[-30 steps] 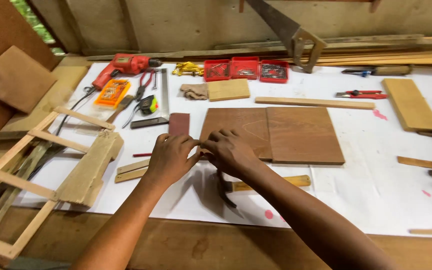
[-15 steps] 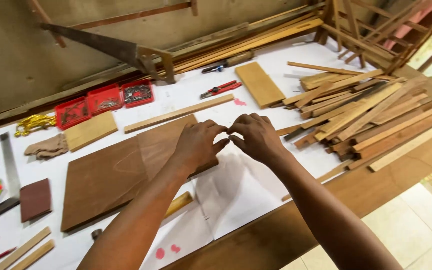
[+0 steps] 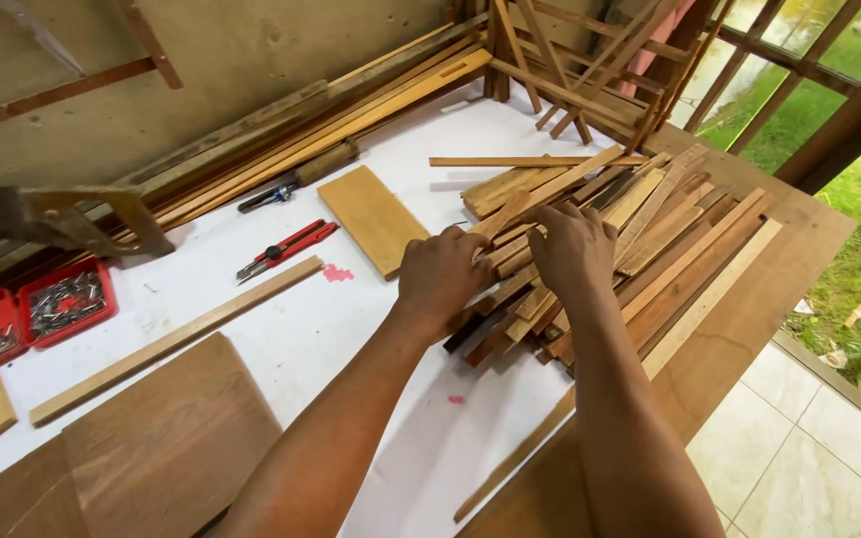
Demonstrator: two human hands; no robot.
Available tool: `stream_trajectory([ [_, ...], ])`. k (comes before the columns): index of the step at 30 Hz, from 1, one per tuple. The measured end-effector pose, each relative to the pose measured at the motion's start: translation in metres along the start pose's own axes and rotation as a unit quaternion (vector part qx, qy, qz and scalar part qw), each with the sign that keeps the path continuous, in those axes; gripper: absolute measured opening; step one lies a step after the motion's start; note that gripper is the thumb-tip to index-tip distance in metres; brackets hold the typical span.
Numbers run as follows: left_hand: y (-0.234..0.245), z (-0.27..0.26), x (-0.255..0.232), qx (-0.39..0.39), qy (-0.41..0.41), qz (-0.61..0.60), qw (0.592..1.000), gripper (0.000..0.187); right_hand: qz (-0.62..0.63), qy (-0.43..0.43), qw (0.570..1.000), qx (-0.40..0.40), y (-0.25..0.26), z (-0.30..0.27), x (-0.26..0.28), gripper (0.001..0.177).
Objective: Manually sanding a small strip of wood with sandpaper on a workshop bench.
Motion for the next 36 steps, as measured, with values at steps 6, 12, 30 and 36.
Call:
stream_trajectory([
  [6,-0.042,0.031,-0.024,0.033,0.024,0.023,0.999,0.04,0.001,-0.066,0.997,0.025,-0.02,-0.006,-0.062,0.026],
  [12,-0.073,0.038,-0.02,0.049,0.013,0.049,0.997,0.024,0.025,-0.11,0.991,0.077,-0.019,-0.01,-0.071,0.024],
  [30,-0.057,0.037,-0.013,0.161,0.096,0.062,0.98,0.025,0.031,-0.217,0.971,0.091,-0.009,-0.016,-0.088,0.037],
  [36,-0.031,0.023,-0.034,0.107,-0.034,0.027,0.993,0.04,0.035,-0.167,0.979,0.11,-0.018,-0.014,-0.091,0.049],
])
Point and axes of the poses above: each hand's wrist, its own z-axis towards the middle knuckle, its own y-axis out of the back of the hand, x = y × z, the point moved 7 cm from there along z, towards the middle knuckle, and after that the axes turned 8 degrees about y, right-handed, at the moved point
